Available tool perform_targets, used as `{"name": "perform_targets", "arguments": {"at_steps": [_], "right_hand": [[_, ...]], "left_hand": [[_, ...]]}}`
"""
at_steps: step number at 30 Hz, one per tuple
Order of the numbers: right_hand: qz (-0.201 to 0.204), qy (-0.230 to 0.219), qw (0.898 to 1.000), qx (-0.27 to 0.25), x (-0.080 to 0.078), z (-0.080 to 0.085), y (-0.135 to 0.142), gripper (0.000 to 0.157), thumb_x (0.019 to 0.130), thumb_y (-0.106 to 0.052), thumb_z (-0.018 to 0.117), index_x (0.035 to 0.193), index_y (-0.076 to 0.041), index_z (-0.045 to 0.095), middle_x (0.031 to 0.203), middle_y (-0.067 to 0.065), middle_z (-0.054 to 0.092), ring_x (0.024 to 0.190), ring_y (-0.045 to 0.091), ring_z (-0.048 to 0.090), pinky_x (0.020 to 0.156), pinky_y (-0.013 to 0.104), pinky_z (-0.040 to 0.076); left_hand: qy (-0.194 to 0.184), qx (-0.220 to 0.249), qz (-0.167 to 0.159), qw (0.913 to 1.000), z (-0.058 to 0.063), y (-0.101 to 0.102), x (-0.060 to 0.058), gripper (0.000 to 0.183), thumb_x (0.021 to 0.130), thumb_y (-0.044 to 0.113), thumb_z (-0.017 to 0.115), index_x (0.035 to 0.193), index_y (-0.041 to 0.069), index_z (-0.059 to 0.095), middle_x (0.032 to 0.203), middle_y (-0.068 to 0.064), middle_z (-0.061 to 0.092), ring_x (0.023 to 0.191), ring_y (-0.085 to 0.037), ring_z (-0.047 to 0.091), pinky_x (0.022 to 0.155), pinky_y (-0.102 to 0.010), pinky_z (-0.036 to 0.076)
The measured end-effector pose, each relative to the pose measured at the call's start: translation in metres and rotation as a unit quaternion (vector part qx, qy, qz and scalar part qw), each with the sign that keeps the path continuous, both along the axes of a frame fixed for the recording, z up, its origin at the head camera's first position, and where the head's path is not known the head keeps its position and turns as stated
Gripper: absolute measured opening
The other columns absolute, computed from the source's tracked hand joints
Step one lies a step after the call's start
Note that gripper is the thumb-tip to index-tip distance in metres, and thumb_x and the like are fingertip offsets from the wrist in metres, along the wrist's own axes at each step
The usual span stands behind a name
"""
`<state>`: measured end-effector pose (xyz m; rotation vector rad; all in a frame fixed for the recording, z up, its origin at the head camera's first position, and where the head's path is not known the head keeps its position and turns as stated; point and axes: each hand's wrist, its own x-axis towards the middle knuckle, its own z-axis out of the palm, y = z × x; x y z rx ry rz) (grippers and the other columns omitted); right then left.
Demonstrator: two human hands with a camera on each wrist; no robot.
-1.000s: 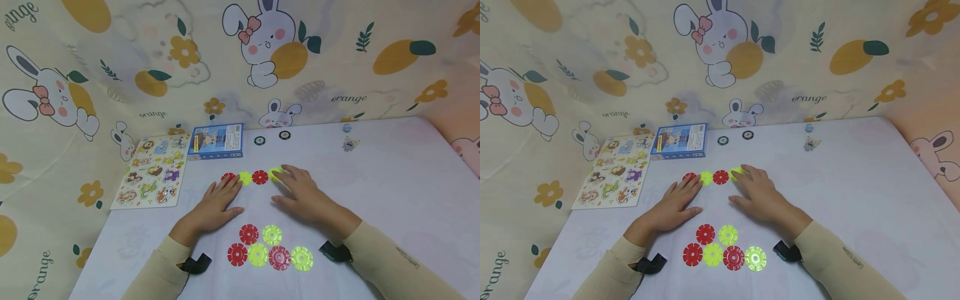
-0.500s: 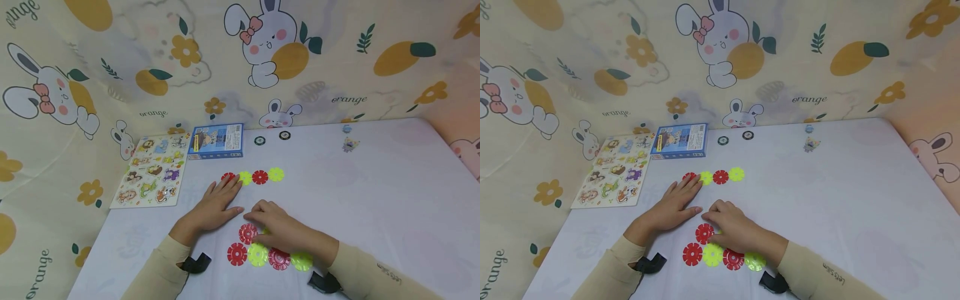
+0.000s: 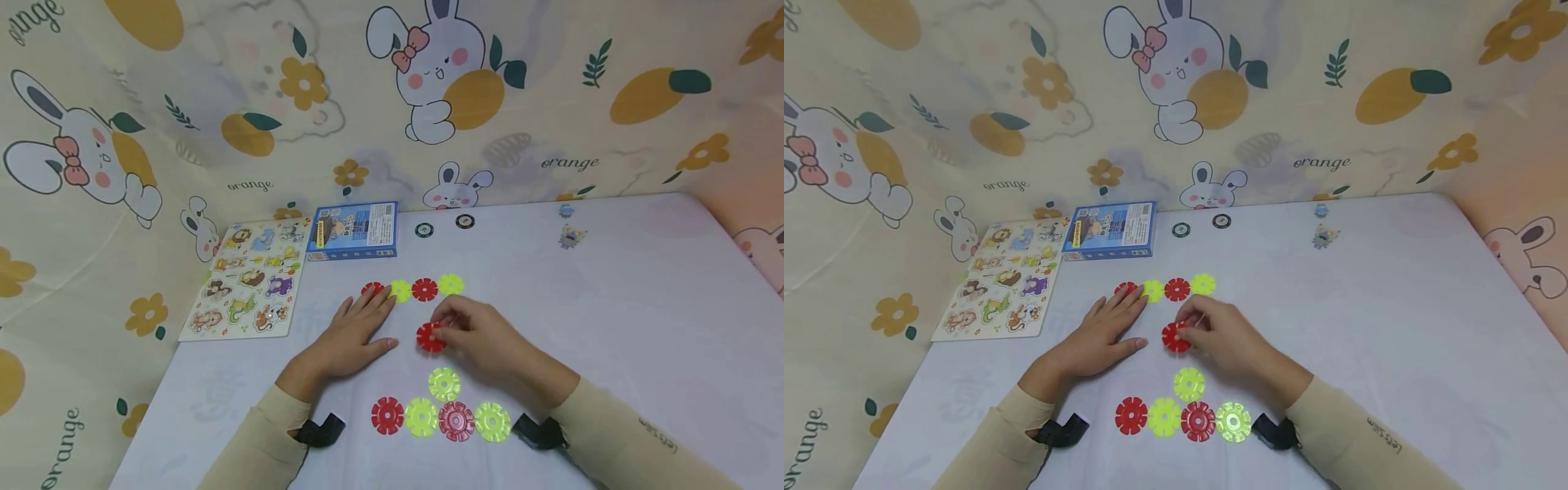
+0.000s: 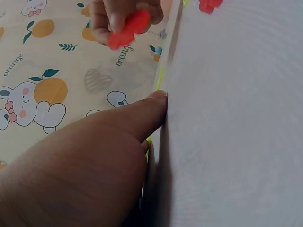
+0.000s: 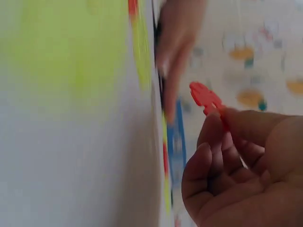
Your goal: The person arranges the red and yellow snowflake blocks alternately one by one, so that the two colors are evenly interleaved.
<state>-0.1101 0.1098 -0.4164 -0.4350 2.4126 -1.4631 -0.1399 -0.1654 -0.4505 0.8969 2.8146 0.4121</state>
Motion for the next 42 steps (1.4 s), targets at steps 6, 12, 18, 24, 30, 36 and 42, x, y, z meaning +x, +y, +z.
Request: {"name": "perform_targets", "arguments": {"at_steps": [6, 12, 18, 24, 30, 36, 42], "right_hand": [[-0.138, 0.016, 0.990, 0.031, -0.034, -0.010, 0.050, 0.017, 0.095, -0.020, 0.062, 0.111, -0.016, 0.058, 0.098, 0.006, 0.057, 0.082, 0.024, 0.057, 0.065, 0.031, 0.054], [-0.166, 0.020, 0.984, 0.060, -0.046, -0.017, 0.072, 0.034, 0.095, -0.016, 0.061, 0.127, -0.008, 0.054, 0.114, 0.013, 0.054, 0.089, 0.025, 0.061, 0.073, 0.033, 0.055], [-0.063, 0.099, 0.966, 0.230, -0.041, -0.009, 0.073, 0.054, 0.089, -0.024, 0.069, 0.137, -0.006, 0.052, 0.140, 0.014, 0.043, 0.124, 0.035, 0.039, 0.094, 0.052, 0.043], [0.009, 0.162, 0.926, 0.340, -0.035, -0.014, 0.073, 0.069, 0.088, -0.040, 0.067, 0.145, -0.009, 0.043, 0.149, 0.014, 0.031, 0.130, 0.042, 0.024, 0.096, 0.062, 0.034], [-0.003, 0.199, 0.913, 0.357, -0.034, -0.024, 0.068, 0.079, 0.085, -0.056, 0.063, 0.147, -0.013, 0.040, 0.149, 0.014, 0.027, 0.129, 0.042, 0.022, 0.095, 0.063, 0.029], [-0.009, 0.205, 0.915, 0.347, -0.035, -0.025, 0.065, 0.086, 0.083, -0.061, 0.062, 0.150, -0.015, 0.035, 0.150, 0.012, 0.028, 0.130, 0.041, 0.021, 0.095, 0.062, 0.028], [-0.004, 0.210, 0.909, 0.360, -0.034, -0.026, 0.063, 0.086, 0.081, -0.065, 0.060, 0.147, -0.014, 0.040, 0.151, 0.012, 0.030, 0.129, 0.040, 0.024, 0.093, 0.061, 0.031]], "left_hand": [[-0.003, 0.002, -0.003, 1.0000, 0.000, 0.000, 0.000, 0.080, 0.090, 0.066, 0.041, 0.155, 0.027, 0.014, 0.159, 0.009, 0.006, 0.144, -0.019, -0.003, 0.111, -0.056, 0.002], [-0.001, 0.004, -0.001, 1.0000, 0.001, 0.001, 0.001, 0.079, 0.090, 0.065, 0.042, 0.154, 0.026, 0.015, 0.159, 0.008, 0.006, 0.144, -0.019, -0.002, 0.111, -0.056, 0.002], [-0.001, 0.004, -0.002, 1.0000, 0.002, 0.003, 0.001, 0.079, 0.091, 0.064, 0.042, 0.155, 0.026, 0.015, 0.159, 0.008, 0.006, 0.144, -0.020, -0.002, 0.111, -0.056, 0.003], [-0.001, 0.003, -0.003, 1.0000, 0.004, 0.004, 0.001, 0.079, 0.091, 0.063, 0.043, 0.155, 0.025, 0.016, 0.159, 0.008, 0.006, 0.144, -0.020, -0.003, 0.111, -0.055, 0.002], [-0.002, -0.002, -0.002, 1.0000, 0.003, 0.004, 0.000, 0.079, 0.091, 0.065, 0.041, 0.155, 0.026, 0.015, 0.159, 0.009, 0.004, 0.144, -0.019, -0.004, 0.111, -0.055, 0.001], [-0.001, -0.001, -0.001, 1.0000, 0.002, 0.002, 0.000, 0.079, 0.091, 0.065, 0.042, 0.155, 0.026, 0.015, 0.159, 0.009, 0.004, 0.144, -0.019, -0.004, 0.111, -0.055, 0.001], [-0.002, -0.004, -0.001, 1.0000, 0.002, 0.002, 0.001, 0.079, 0.091, 0.065, 0.041, 0.155, 0.026, 0.015, 0.159, 0.010, 0.004, 0.144, -0.019, -0.004, 0.111, -0.055, 0.001]]}}
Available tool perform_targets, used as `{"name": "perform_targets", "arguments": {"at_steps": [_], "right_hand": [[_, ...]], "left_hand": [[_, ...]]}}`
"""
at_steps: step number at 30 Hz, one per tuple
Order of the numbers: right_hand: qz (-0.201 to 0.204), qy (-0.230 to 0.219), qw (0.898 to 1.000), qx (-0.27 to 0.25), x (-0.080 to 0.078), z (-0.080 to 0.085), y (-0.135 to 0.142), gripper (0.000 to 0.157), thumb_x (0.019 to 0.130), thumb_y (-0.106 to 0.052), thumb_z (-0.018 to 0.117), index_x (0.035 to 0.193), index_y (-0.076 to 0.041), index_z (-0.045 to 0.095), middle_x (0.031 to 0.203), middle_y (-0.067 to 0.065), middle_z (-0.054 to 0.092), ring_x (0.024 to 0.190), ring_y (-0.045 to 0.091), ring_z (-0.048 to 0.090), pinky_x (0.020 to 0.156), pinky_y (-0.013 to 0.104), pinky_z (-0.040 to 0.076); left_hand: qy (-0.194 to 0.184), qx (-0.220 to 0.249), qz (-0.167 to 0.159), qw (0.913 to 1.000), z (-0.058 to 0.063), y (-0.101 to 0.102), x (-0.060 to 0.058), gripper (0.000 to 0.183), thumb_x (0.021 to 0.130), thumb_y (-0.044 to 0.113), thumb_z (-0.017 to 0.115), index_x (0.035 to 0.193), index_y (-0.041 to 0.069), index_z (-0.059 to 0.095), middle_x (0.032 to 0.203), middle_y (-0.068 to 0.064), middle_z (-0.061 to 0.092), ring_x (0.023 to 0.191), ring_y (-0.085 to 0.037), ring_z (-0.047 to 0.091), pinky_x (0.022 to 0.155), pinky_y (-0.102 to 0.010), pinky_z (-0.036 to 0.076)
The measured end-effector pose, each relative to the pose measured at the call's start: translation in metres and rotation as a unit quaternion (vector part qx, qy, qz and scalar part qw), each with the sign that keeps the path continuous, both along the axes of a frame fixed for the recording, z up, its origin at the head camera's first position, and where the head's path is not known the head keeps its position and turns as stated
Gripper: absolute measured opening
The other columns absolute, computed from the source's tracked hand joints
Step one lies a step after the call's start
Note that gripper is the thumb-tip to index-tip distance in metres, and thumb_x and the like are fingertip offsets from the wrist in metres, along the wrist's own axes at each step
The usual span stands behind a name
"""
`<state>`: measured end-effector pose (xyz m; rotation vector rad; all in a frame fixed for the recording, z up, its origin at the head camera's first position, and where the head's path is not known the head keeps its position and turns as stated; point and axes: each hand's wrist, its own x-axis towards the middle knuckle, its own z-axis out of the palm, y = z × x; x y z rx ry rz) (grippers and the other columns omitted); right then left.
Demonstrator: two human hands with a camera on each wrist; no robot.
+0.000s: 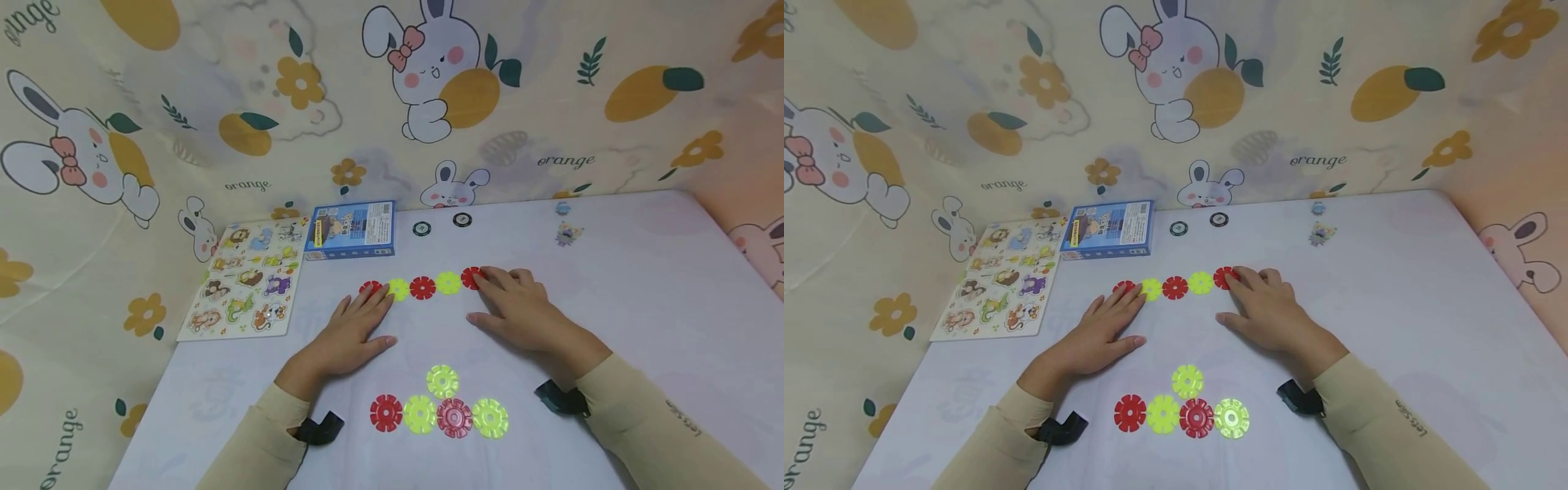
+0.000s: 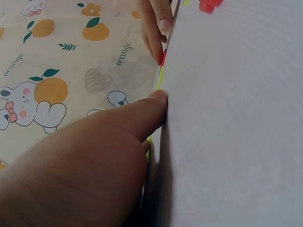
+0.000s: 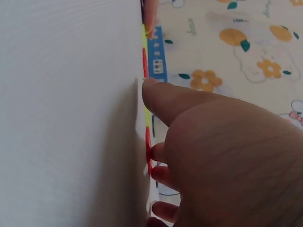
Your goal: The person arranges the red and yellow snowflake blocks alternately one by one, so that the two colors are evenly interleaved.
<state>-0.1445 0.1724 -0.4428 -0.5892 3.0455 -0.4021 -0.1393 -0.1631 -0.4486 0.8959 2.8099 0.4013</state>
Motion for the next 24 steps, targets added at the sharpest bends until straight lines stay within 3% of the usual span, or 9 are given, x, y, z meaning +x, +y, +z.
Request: {"name": "perform_targets", "arguments": {"at_steps": [11, 14, 16, 18, 21, 22, 24], "right_hand": [[-0.002, 0.002, 1.000, 0.002, 0.001, -0.001, -0.002, 0.085, 0.080, -0.065, 0.061, 0.146, -0.014, 0.042, 0.150, 0.012, 0.029, 0.130, 0.041, 0.024, 0.093, 0.061, 0.031], [-0.009, -0.006, 0.999, -0.034, 0.001, 0.002, -0.003, 0.082, 0.081, -0.062, 0.063, 0.146, -0.016, 0.043, 0.149, 0.012, 0.030, 0.130, 0.039, 0.025, 0.094, 0.061, 0.032], [-0.008, -0.027, 0.995, -0.097, 0.004, 0.008, -0.003, 0.077, 0.083, -0.056, 0.066, 0.145, -0.018, 0.044, 0.146, 0.009, 0.035, 0.128, 0.035, 0.031, 0.095, 0.059, 0.036], [0.003, -0.064, 0.981, -0.183, 0.008, 0.014, -0.004, 0.070, 0.084, -0.051, 0.068, 0.143, -0.020, 0.045, 0.140, 0.006, 0.041, 0.123, 0.029, 0.040, 0.091, 0.053, 0.043], [0.042, -0.144, 0.945, -0.292, 0.021, 0.023, -0.009, 0.063, 0.086, -0.045, 0.068, 0.141, -0.026, 0.045, 0.133, 0.001, 0.048, 0.114, 0.022, 0.050, 0.086, 0.044, 0.049], [0.057, -0.174, 0.933, -0.310, 0.026, 0.025, -0.011, 0.062, 0.086, -0.045, 0.069, 0.141, -0.027, 0.045, 0.132, -0.001, 0.050, 0.112, 0.021, 0.052, 0.086, 0.041, 0.049], [0.085, -0.224, 0.921, -0.307, 0.037, 0.026, -0.017, 0.064, 0.085, -0.047, 0.069, 0.141, -0.030, 0.045, 0.132, -0.005, 0.051, 0.112, 0.018, 0.052, 0.088, 0.039, 0.048]], "left_hand": [[0.000, 0.007, -0.002, 1.0000, -0.002, -0.002, 0.000, 0.078, 0.091, 0.064, 0.042, 0.154, 0.026, 0.016, 0.159, 0.009, 0.005, 0.144, -0.020, -0.004, 0.111, -0.056, 0.001], [-0.003, 0.007, 0.000, 1.0000, -0.003, -0.002, 0.000, 0.078, 0.091, 0.064, 0.042, 0.154, 0.026, 0.016, 0.159, 0.009, 0.005, 0.144, -0.019, -0.004, 0.111, -0.056, 0.000], [-0.004, 0.006, 0.001, 1.0000, -0.003, -0.001, 0.000, 0.078, 0.091, 0.065, 0.041, 0.154, 0.027, 0.015, 0.159, 0.009, 0.005, 0.144, -0.019, -0.004, 0.111, -0.055, 0.000], [-0.004, 0.004, 0.000, 1.0000, -0.003, 0.000, 0.000, 0.079, 0.091, 0.066, 0.041, 0.154, 0.027, 0.015, 0.159, 0.009, 0.005, 0.144, -0.019, -0.004, 0.111, -0.055, 0.001], [-0.002, 0.003, 0.001, 1.0000, -0.003, 0.000, 0.000, 0.079, 0.090, 0.066, 0.040, 0.154, 0.027, 0.015, 0.159, 0.009, 0.005, 0.144, -0.019, -0.004, 0.111, -0.055, 0.001], [-0.002, 0.002, 0.002, 1.0000, -0.002, 0.001, 0.000, 0.079, 0.090, 0.066, 0.041, 0.154, 0.027, 0.015, 0.159, 0.009, 0.005, 0.144, -0.019, -0.004, 0.111, -0.055, 0.001], [-0.002, 0.003, 0.005, 1.0000, -0.001, 0.001, 0.000, 0.079, 0.090, 0.066, 0.041, 0.154, 0.027, 0.016, 0.159, 0.010, 0.005, 0.144, -0.019, -0.004, 0.111, -0.055, 0.001]]}}
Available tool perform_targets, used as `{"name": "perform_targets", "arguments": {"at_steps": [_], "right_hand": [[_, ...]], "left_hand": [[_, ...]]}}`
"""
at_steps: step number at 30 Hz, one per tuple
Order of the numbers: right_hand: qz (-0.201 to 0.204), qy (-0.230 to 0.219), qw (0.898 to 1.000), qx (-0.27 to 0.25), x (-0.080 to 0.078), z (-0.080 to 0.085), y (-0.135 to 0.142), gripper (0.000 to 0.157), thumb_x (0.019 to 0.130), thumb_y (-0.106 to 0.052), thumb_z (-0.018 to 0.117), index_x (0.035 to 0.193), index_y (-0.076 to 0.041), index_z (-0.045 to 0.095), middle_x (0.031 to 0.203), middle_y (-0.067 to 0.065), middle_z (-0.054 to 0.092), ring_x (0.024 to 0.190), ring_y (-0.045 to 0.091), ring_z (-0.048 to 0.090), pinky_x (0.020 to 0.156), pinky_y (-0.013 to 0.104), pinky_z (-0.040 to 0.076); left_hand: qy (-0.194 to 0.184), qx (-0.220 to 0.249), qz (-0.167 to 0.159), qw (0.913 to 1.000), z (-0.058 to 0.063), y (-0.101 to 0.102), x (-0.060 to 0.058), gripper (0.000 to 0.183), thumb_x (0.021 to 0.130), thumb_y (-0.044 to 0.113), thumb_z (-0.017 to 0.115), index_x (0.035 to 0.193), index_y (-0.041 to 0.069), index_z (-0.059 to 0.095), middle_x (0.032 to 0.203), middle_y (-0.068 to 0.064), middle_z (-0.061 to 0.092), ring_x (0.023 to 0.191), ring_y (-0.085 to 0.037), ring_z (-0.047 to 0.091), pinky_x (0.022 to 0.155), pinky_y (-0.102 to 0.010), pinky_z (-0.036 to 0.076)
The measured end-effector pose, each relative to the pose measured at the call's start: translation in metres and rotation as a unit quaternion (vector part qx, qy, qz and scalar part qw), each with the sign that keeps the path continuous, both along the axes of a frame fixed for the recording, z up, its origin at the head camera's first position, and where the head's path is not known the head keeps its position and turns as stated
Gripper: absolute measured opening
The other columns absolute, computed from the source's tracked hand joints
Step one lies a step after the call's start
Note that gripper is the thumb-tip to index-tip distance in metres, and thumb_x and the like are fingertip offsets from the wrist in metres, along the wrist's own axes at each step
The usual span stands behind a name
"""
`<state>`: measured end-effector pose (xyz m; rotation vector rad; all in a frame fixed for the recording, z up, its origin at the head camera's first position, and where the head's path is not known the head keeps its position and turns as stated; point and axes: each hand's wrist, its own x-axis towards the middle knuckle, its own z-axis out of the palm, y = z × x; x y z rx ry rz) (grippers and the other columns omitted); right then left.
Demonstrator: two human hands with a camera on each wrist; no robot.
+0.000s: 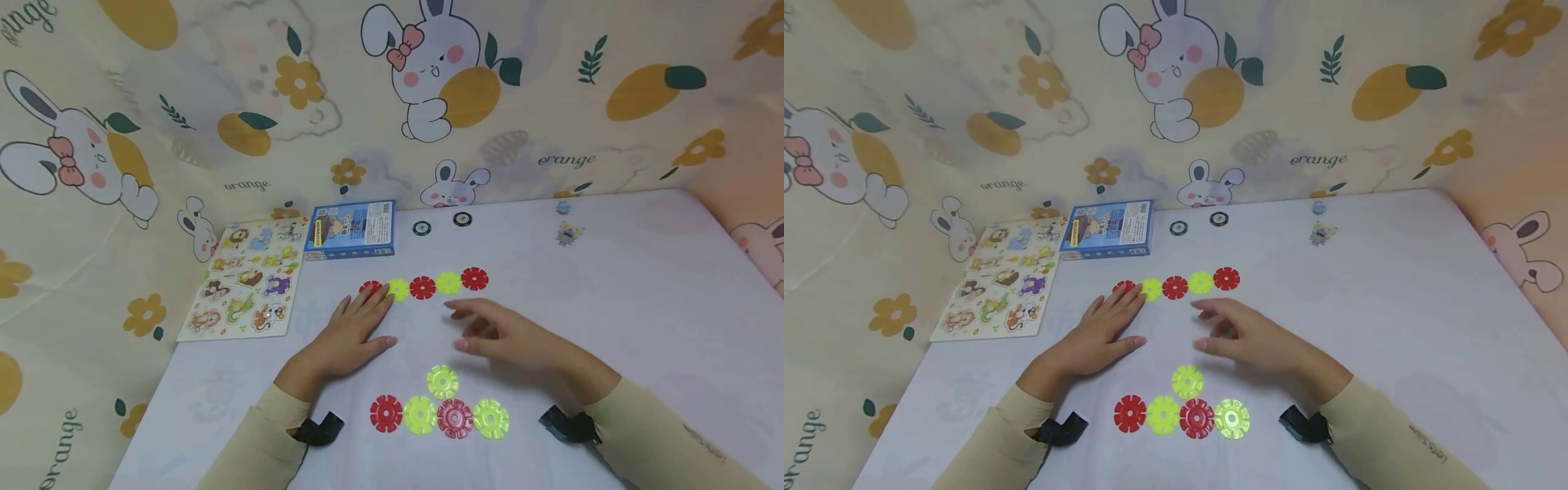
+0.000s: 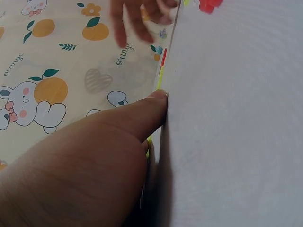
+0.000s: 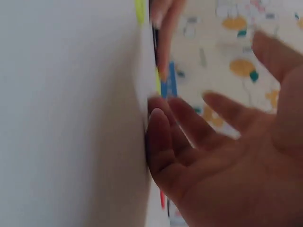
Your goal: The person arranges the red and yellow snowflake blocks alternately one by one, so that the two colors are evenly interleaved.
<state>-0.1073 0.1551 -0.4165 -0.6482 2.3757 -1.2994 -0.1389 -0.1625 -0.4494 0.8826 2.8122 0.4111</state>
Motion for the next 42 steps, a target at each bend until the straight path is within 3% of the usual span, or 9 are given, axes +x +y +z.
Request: {"name": "perform_targets", "arguments": {"at_steps": [4, 7, 11, 16, 21, 28, 33, 38, 42], "right_hand": [[0.078, -0.028, 0.995, 0.054, 0.019, -0.001, -0.013, 0.064, 0.083, -0.045, 0.072, 0.141, -0.033, 0.046, 0.129, -0.014, 0.049, 0.117, 0.009, 0.045, 0.095, 0.037, 0.044], [0.104, 0.015, 0.990, 0.099, 0.028, -0.003, -0.022, 0.060, 0.083, -0.037, 0.074, 0.138, -0.033, 0.051, 0.121, -0.015, 0.050, 0.113, 0.006, 0.043, 0.091, 0.032, 0.046], [0.094, 0.072, 0.985, 0.129, 0.032, -0.006, -0.029, 0.051, 0.080, -0.031, 0.078, 0.128, -0.029, 0.060, 0.111, -0.015, 0.050, 0.106, 0.006, 0.042, 0.082, 0.028, 0.048], [0.046, 0.017, 0.995, 0.087, 0.030, -0.007, -0.029, 0.037, 0.078, -0.031, 0.080, 0.108, -0.029, 0.059, 0.099, -0.013, 0.055, 0.096, 0.009, 0.050, 0.078, 0.028, 0.050], [-0.045, -0.016, 0.999, 0.016, 0.017, -0.010, -0.014, 0.018, 0.086, -0.025, 0.073, 0.099, -0.029, 0.062, 0.085, -0.004, 0.060, 0.081, 0.019, 0.056, 0.066, 0.029, 0.051], [-0.209, 0.014, 0.977, -0.026, -0.024, -0.027, 0.028, 0.021, 0.092, -0.024, 0.067, 0.110, -0.018, 0.058, 0.086, 0.009, 0.057, 0.064, 0.026, 0.057, 0.052, 0.032, 0.051], [-0.281, -0.001, 0.959, -0.034, -0.044, -0.028, 0.059, 0.029, 0.096, -0.023, 0.061, 0.122, -0.011, 0.054, 0.098, 0.014, 0.054, 0.073, 0.028, 0.061, 0.060, 0.029, 0.055], [-0.292, 0.026, 0.956, 0.003, -0.047, -0.024, 0.069, 0.039, 0.097, -0.019, 0.058, 0.133, -0.007, 0.051, 0.118, 0.015, 0.049, 0.090, 0.028, 0.059, 0.073, 0.032, 0.054], [-0.237, 0.107, 0.957, 0.127, -0.041, -0.021, 0.064, 0.049, 0.094, -0.025, 0.062, 0.136, -0.003, 0.051, 0.137, 0.018, 0.040, 0.115, 0.037, 0.046, 0.089, 0.052, 0.046]], "left_hand": [[0.003, 0.000, 0.002, 1.0000, 0.001, -0.001, 0.000, 0.079, 0.090, 0.065, 0.042, 0.154, 0.027, 0.016, 0.159, 0.010, 0.005, 0.144, -0.019, -0.004, 0.111, -0.055, 0.001], [0.004, 0.000, 0.000, 1.0000, 0.000, -0.001, 0.000, 0.079, 0.090, 0.066, 0.042, 0.154, 0.027, 0.016, 0.159, 0.010, 0.005, 0.144, -0.019, -0.004, 0.111, -0.056, 0.001], [0.004, 0.002, 0.000, 1.0000, -0.001, -0.001, 0.000, 0.079, 0.090, 0.065, 0.042, 0.154, 0.026, 0.016, 0.159, 0.010, 0.005, 0.144, -0.019, -0.004, 0.111, -0.055, 0.001], [0.005, 0.008, -0.001, 1.0000, -0.002, -0.002, 0.000, 0.079, 0.090, 0.064, 0.043, 0.154, 0.026, 0.017, 0.159, 0.009, 0.006, 0.144, -0.019, -0.003, 0.111, -0.055, 0.001], [-0.002, 0.009, -0.005, 0.9999, -0.003, -0.002, -0.001, 0.078, 0.091, 0.064, 0.041, 0.154, 0.026, 0.016, 0.159, 0.010, 0.004, 0.144, -0.018, -0.004, 0.111, -0.053, 0.000], [-0.002, 0.007, -0.003, 1.0000, -0.001, -0.002, 0.000, 0.078, 0.091, 0.064, 0.041, 0.154, 0.026, 0.016, 0.159, 0.010, 0.004, 0.144, -0.018, -0.005, 0.112, -0.053, 0.000], [0.002, 0.006, -0.004, 1.0000, -0.002, -0.002, -0.001, 0.079, 0.091, 0.064, 0.042, 0.154, 0.026, 0.016, 0.159, 0.010, 0.005, 0.144, -0.019, -0.004, 0.111, -0.054, 0.001], [0.001, 0.004, -0.003, 1.0000, 0.000, -0.002, -0.001, 0.079, 0.091, 0.065, 0.042, 0.154, 0.026, 0.015, 0.159, 0.010, 0.005, 0.144, -0.019, -0.004, 0.111, -0.054, 0.001], [-0.002, 0.007, -0.004, 1.0000, 0.000, -0.002, 0.000, 0.079, 0.091, 0.065, 0.043, 0.154, 0.025, 0.016, 0.159, 0.010, 0.005, 0.144, -0.019, -0.004, 0.111, -0.055, 0.001]]}}
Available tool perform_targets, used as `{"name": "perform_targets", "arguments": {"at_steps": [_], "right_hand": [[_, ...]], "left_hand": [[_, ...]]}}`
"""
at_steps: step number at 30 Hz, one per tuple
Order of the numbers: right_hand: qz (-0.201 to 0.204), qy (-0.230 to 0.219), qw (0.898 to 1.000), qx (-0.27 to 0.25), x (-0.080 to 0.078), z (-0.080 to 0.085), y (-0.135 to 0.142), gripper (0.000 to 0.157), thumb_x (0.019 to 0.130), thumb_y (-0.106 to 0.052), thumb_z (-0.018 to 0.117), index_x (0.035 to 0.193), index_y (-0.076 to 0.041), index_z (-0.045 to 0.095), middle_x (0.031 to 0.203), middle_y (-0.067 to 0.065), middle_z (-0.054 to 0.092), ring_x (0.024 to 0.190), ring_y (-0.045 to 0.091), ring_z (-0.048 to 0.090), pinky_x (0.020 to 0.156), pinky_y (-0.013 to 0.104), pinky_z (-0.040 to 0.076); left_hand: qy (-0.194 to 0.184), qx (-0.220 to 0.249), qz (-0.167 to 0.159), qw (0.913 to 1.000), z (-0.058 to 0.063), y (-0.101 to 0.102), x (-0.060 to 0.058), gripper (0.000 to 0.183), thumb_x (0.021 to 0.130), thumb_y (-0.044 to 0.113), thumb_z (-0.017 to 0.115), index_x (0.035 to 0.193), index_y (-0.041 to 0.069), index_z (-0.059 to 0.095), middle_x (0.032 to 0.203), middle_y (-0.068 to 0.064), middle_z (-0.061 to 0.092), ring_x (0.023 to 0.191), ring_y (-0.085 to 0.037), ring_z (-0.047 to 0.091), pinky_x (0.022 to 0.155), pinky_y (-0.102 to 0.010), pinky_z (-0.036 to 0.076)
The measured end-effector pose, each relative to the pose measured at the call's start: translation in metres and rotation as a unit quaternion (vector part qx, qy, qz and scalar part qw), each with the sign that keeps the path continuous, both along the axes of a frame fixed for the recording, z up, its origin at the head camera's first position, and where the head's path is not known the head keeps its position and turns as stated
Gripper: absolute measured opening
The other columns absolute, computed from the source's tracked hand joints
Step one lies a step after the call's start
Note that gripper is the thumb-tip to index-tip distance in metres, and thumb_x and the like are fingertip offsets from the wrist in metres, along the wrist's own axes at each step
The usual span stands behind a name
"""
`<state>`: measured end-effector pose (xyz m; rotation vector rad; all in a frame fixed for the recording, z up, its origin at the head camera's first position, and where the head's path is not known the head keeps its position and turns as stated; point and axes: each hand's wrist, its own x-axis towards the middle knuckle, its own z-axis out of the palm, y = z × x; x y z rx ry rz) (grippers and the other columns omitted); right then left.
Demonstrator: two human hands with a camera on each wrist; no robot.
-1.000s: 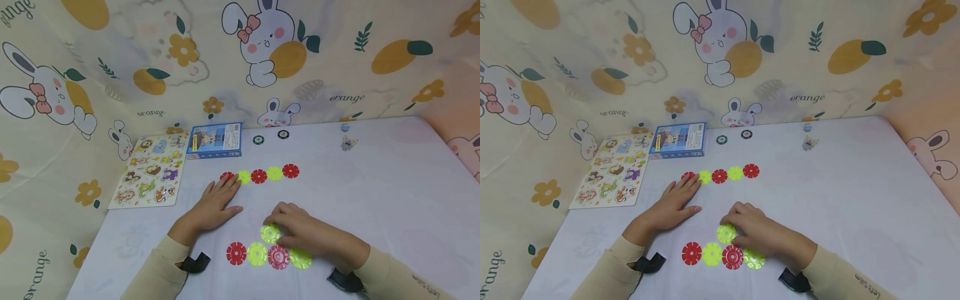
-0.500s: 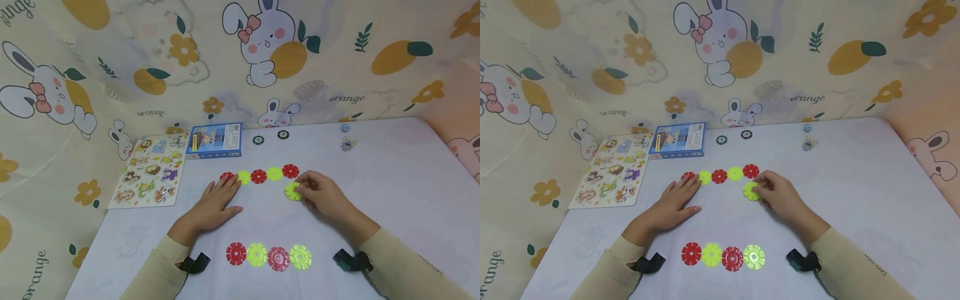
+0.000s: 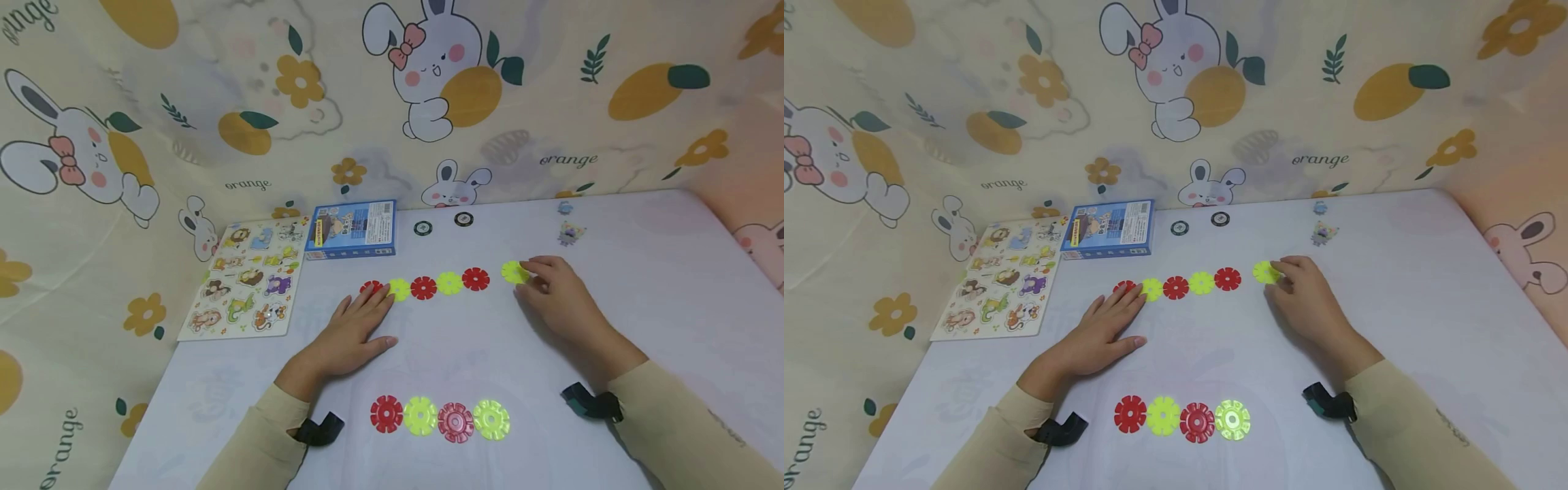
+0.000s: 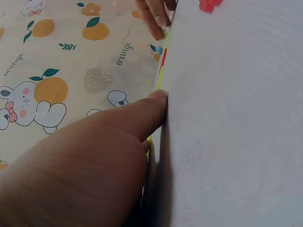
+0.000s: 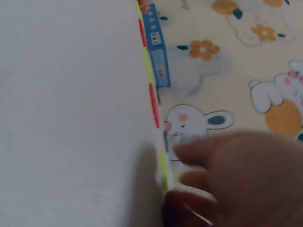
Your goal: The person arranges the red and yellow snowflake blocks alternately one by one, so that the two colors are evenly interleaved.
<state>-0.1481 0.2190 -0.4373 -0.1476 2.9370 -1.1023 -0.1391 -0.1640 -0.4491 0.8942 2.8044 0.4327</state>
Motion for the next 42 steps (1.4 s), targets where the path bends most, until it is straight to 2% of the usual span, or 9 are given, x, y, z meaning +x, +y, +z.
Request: {"name": "perform_targets", "arguments": {"at_steps": [4, 8, 14, 17, 26, 42], "right_hand": [[0.059, 0.015, 0.993, 0.104, 0.006, 0.001, -0.009, 0.061, 0.091, -0.032, 0.065, 0.140, -0.001, 0.047, 0.148, 0.019, 0.032, 0.132, 0.044, 0.024, 0.099, 0.061, 0.033], [0.079, 0.024, 0.987, 0.136, 0.009, 0.000, -0.014, 0.066, 0.087, -0.035, 0.069, 0.141, -0.003, 0.046, 0.152, 0.016, 0.029, 0.136, 0.039, 0.023, 0.101, 0.060, 0.032], [0.101, 0.020, 0.984, 0.145, 0.010, 0.000, -0.014, 0.069, 0.086, -0.040, 0.069, 0.143, -0.007, 0.046, 0.153, 0.012, 0.029, 0.139, 0.038, 0.020, 0.100, 0.069, 0.022], [0.106, 0.019, 0.983, 0.150, 0.010, 0.000, -0.014, 0.069, 0.085, -0.041, 0.070, 0.142, -0.007, 0.047, 0.153, 0.011, 0.031, 0.139, 0.039, 0.021, 0.098, 0.072, 0.022], [0.109, 0.015, 0.980, 0.164, 0.013, 0.003, -0.016, 0.074, 0.084, -0.043, 0.070, 0.142, -0.005, 0.045, 0.153, 0.014, 0.028, 0.138, 0.040, 0.020, 0.097, 0.073, 0.020], [0.119, 0.012, 0.979, 0.166, 0.013, 0.004, -0.014, 0.078, 0.083, -0.049, 0.070, 0.144, -0.007, 0.044, 0.154, 0.013, 0.027, 0.138, 0.039, 0.020, 0.097, 0.072, 0.020]], "left_hand": [[0.002, -0.001, 0.001, 1.0000, 0.000, 0.000, 0.000, 0.079, 0.091, 0.064, 0.042, 0.154, 0.026, 0.016, 0.159, 0.010, 0.005, 0.144, -0.018, -0.004, 0.111, -0.054, 0.001], [0.007, -0.001, 0.002, 1.0000, -0.001, 0.000, 0.000, 0.078, 0.091, 0.063, 0.043, 0.154, 0.025, 0.016, 0.159, 0.010, 0.005, 0.144, -0.018, -0.004, 0.112, -0.053, 0.001], [0.012, 0.008, 0.004, 0.9999, 0.000, 0.001, 0.001, 0.078, 0.091, 0.061, 0.046, 0.154, 0.024, 0.020, 0.159, 0.008, 0.009, 0.144, -0.019, 0.000, 0.112, -0.053, 0.002], [0.012, 0.007, 0.004, 0.9999, -0.001, 0.000, 0.001, 0.078, 0.091, 0.061, 0.046, 0.154, 0.024, 0.020, 0.159, 0.008, 0.009, 0.144, -0.019, 0.000, 0.112, -0.054, 0.002], [0.011, 0.008, 0.001, 0.9999, -0.001, 0.000, 0.000, 0.077, 0.091, 0.061, 0.046, 0.154, 0.024, 0.019, 0.159, 0.008, 0.009, 0.144, -0.018, -0.001, 0.112, -0.053, 0.002], [0.016, 0.007, 0.002, 0.9998, 0.000, 0.001, 0.001, 0.078, 0.091, 0.061, 0.046, 0.154, 0.024, 0.020, 0.159, 0.008, 0.009, 0.144, -0.019, 0.000, 0.112, -0.054, 0.002]]}}
